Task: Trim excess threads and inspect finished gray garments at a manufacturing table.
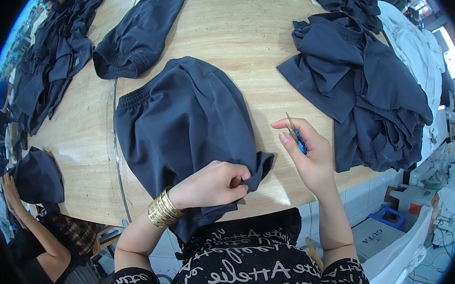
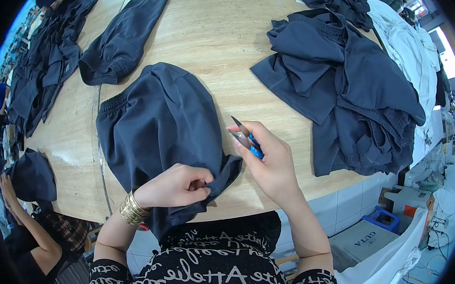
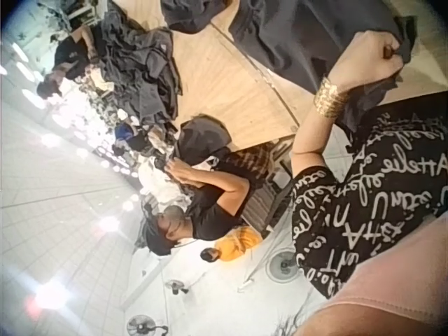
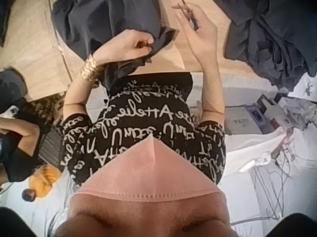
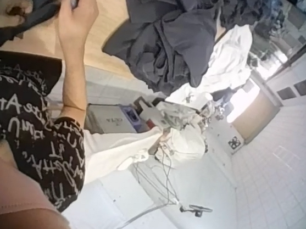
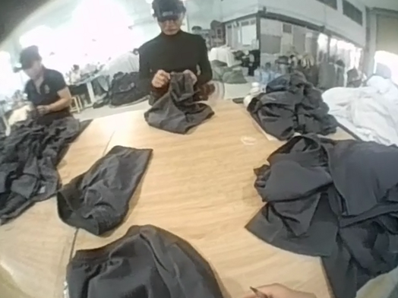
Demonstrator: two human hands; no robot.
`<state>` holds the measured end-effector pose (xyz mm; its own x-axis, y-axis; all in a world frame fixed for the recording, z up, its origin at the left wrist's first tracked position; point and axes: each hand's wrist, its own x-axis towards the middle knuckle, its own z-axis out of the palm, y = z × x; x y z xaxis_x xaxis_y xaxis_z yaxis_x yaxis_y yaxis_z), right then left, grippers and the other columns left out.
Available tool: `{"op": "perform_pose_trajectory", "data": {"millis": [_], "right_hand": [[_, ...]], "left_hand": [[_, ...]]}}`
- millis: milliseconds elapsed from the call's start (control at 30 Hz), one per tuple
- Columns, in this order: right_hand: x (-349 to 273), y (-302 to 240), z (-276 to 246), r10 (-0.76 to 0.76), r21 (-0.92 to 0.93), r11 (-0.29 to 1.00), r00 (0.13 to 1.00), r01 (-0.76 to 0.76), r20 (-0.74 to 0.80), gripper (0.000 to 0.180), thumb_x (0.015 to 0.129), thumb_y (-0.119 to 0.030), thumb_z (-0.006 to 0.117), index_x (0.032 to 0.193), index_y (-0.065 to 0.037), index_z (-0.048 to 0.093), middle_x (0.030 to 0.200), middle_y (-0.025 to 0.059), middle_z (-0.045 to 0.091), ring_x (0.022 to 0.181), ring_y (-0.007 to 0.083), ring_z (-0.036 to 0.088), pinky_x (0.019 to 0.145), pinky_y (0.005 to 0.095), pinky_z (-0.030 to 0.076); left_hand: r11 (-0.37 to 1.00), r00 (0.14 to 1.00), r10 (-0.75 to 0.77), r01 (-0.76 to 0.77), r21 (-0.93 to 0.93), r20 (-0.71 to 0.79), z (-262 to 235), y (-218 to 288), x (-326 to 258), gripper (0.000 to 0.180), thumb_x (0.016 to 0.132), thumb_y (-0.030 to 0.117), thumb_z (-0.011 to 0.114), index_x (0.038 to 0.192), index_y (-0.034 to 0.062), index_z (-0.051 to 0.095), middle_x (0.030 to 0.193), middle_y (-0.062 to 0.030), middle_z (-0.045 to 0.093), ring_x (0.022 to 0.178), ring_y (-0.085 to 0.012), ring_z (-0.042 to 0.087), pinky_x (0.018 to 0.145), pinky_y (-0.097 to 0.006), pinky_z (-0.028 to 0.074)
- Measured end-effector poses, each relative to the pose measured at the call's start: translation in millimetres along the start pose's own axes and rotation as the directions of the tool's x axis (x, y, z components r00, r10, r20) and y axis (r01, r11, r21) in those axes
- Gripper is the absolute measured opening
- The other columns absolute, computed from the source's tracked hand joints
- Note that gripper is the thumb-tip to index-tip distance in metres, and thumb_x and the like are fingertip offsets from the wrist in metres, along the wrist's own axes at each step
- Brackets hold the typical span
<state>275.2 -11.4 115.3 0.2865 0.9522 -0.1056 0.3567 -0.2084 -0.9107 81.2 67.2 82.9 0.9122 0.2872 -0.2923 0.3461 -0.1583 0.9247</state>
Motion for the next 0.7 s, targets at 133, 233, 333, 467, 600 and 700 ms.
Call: {"op": "perform_pose_trajectory", "data": {"millis": [133, 233, 333, 467, 600, 700], "right_hand": [[0, 0, -1, -0.101, -0.012, 0.995, 0.994, 0.100, -0.033, 0.020, 0.088, -0.007, 0.057, 0.108, -0.005, 0.057, 0.072, -0.0006, 0.054, 0.061, 0.0056, 0.044, 0.059, 0.0194, 0.038], [0, -3, -12, -0.090, 0.030, 0.995, 0.993, 0.092, -0.081, 0.019, 0.091, -0.010, 0.053, 0.109, -0.005, 0.058, 0.070, 0.0001, 0.055, 0.061, 0.0042, 0.048, 0.057, 0.0180, 0.037], [-1, -10, -19, 0.062, 0.399, 0.917, 0.994, -0.020, -0.092, 0.020, 0.092, -0.012, 0.052, 0.110, -0.005, 0.060, 0.068, -0.0019, 0.052, 0.055, 0.0005, 0.039, 0.051, 0.0165, 0.032], [7, -14, -7, 0.077, 0.197, 0.979, 0.987, -0.048, -0.142, 0.027, 0.087, -0.011, 0.059, 0.113, -0.003, 0.058, 0.076, -0.0016, 0.058, 0.056, 0.0000, 0.037, 0.051, 0.0162, 0.031], [27, 1, 33, -0.081, 0.382, 0.920, 0.996, 0.087, -0.031, 0.038, 0.079, -0.005, 0.068, 0.115, -0.002, 0.057, 0.104, 0.0027, 0.060, 0.068, 0.0059, 0.053, 0.060, 0.0185, 0.040], [28, 22, 44, 0.079, 0.450, 0.885, 0.991, -0.118, 0.104, 0.029, 0.076, -0.004, 0.069, 0.102, 0.003, 0.060, 0.090, 0.0049, 0.063, 0.072, 0.0104, 0.058, 0.061, 0.0209, 0.043]], "left_hand": [[0.966, 0.957, 0.255, -0.258, 0.001, -0.138, -5, 2, 15, 0.014, 0.081, 0.014, 0.066, 0.080, 0.0007, 0.060, 0.077, -0.0074, 0.060, 0.066, -0.0147, 0.057, 0.058, -0.028, 0.042], [0.621, 0.919, -0.026, -0.294, -0.726, -0.394, -17, 9, 19, 0.007, 0.087, 0.010, 0.061, 0.089, 0.0039, 0.063, 0.088, 0.0000, 0.063, 0.079, -0.0062, 0.057, 0.070, -0.022, 0.047], [0.374, 0.872, -0.115, -0.405, -0.835, -0.475, -25, 21, 29, 0.013, 0.090, 0.011, 0.057, 0.099, 0.0031, 0.061, 0.090, -0.0017, 0.066, 0.079, -0.0061, 0.062, 0.072, -0.020, 0.050], [0.342, 0.804, -0.157, -0.501, -0.795, -0.574, -23, 29, 27, 0.012, 0.090, 0.010, 0.056, 0.099, 0.0042, 0.061, 0.091, -0.0011, 0.066, 0.078, -0.0056, 0.062, 0.071, -0.020, 0.050], [0.373, 0.751, -0.179, -0.546, -0.750, -0.636, -23, 31, 5, 0.011, 0.089, 0.009, 0.058, 0.099, 0.0068, 0.062, 0.090, 0.0006, 0.065, 0.079, -0.0042, 0.060, 0.071, -0.020, 0.050], [0.304, 0.819, -0.066, -0.527, -0.794, -0.570, -22, 29, 4, 0.012, 0.089, 0.010, 0.058, 0.099, 0.0047, 0.060, 0.093, -0.0003, 0.064, 0.081, -0.0061, 0.060, 0.073, -0.021, 0.050]]}}
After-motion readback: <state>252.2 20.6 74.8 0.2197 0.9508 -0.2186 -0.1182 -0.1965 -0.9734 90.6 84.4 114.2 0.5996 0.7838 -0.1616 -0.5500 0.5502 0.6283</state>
